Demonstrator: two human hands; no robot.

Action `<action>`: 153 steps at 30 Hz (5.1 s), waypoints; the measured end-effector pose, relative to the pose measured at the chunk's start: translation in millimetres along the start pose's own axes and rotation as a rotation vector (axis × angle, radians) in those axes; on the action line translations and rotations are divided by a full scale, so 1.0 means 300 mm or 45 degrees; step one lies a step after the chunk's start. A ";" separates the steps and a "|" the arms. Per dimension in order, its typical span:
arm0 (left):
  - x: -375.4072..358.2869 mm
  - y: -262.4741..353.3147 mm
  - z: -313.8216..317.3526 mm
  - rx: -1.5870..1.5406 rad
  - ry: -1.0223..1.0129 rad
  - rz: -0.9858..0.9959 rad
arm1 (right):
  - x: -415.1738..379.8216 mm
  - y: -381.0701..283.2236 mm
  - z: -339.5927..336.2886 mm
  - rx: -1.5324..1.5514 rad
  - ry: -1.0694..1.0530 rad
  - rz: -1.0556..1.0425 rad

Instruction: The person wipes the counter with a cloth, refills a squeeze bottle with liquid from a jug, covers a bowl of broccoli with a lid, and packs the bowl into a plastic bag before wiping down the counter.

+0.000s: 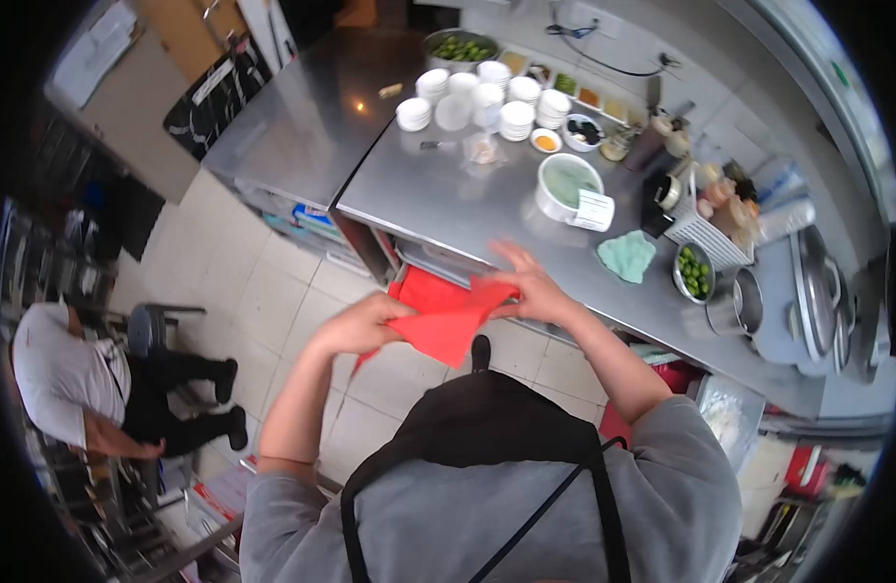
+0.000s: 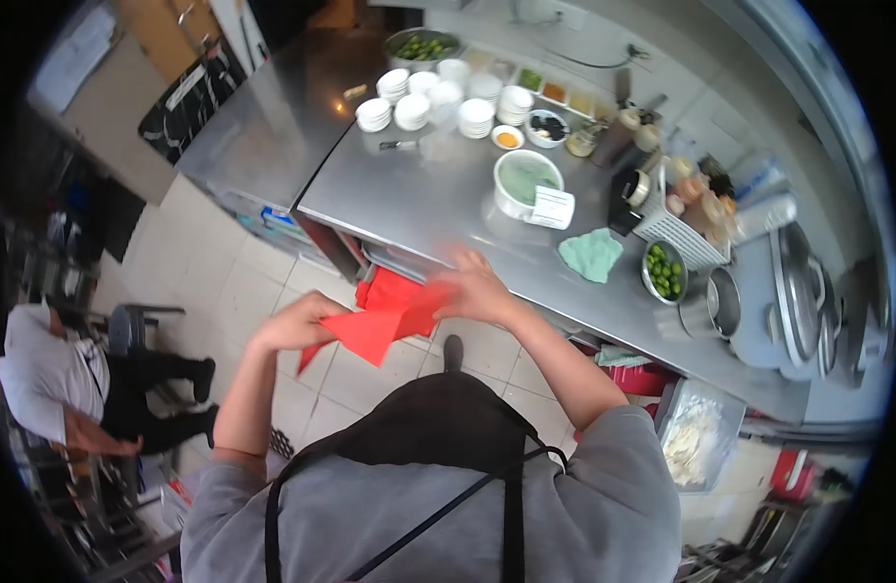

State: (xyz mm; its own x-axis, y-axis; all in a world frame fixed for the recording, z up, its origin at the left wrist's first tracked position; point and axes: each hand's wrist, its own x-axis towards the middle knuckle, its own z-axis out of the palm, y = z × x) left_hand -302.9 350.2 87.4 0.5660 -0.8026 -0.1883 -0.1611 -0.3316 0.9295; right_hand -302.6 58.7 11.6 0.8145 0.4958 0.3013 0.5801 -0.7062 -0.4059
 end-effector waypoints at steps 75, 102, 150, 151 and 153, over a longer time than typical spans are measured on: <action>0.637 0.409 -0.281 0.671 0.460 0.624 | 0.182 0.575 -0.510 -0.937 0.341 0.375; 0.542 0.278 -0.499 0.228 0.305 0.092 | -0.115 0.846 -0.152 1.052 0.291 1.533; 0.492 -0.112 -0.157 0.081 0.603 -0.084 | -0.165 0.768 -0.330 -0.167 0.356 0.971; 0.484 -0.113 -0.146 0.153 0.696 -0.128 | -0.242 0.812 -0.261 -0.251 0.119 1.093; 0.452 -0.046 -0.145 0.029 0.810 -0.248 | -0.327 0.809 -0.128 -0.492 -0.232 1.195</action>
State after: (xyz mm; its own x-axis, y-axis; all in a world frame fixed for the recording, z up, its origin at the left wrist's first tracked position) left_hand -188.8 267.3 62.9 0.9522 -0.2802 -0.1220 -0.0206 -0.4573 0.8891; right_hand -242.2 -180.7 -83.5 0.9456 -0.2925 -0.1424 -0.3073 -0.9468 -0.0955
